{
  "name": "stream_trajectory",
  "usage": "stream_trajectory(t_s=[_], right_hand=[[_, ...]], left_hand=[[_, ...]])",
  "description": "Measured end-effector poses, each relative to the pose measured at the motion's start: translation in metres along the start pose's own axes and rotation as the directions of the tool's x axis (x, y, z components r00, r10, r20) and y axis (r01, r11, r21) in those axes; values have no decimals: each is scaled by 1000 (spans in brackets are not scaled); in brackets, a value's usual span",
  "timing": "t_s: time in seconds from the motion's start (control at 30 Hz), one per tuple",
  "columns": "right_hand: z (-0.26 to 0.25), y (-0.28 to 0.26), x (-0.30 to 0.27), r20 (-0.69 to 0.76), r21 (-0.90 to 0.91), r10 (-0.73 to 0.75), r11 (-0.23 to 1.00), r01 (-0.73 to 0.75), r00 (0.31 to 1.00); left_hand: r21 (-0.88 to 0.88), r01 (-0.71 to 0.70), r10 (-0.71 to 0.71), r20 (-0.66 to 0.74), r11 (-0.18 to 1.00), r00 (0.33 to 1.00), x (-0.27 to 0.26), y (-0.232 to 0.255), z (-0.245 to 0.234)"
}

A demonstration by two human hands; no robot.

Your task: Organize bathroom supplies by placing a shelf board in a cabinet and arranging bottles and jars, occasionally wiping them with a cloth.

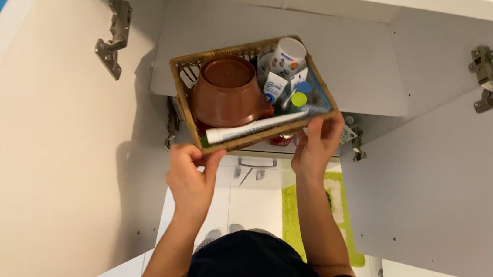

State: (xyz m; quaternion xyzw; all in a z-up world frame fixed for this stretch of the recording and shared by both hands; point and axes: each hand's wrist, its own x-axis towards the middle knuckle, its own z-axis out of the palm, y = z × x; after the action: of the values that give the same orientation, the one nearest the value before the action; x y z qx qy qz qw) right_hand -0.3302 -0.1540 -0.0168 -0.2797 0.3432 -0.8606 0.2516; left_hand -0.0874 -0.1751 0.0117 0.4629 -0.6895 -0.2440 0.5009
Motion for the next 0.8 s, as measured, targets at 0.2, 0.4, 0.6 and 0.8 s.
stream_trajectory(t_s=[0.2, 0.4, 0.6, 0.8], right_hand=[[0, 9, -33, -68, -50, -50, 998, 47, 996], [50, 25, -67, 62, -260, -186, 946, 196, 981], [97, 18, -97, 349, -404, -126, 874, 270, 929], [28, 59, -30, 213, -634, -296, 684, 362, 931]], left_hand=[[29, -135, 136, -24, 990, 990, 55, 6, -5], [-65, -129, 127, -45, 989, 991, 96, -19, 22], [-351, -27, 56, 73, 936, 996, 44, -28, 29], [-346, -25, 79, 143, 938, 987, 35, -22, 32]])
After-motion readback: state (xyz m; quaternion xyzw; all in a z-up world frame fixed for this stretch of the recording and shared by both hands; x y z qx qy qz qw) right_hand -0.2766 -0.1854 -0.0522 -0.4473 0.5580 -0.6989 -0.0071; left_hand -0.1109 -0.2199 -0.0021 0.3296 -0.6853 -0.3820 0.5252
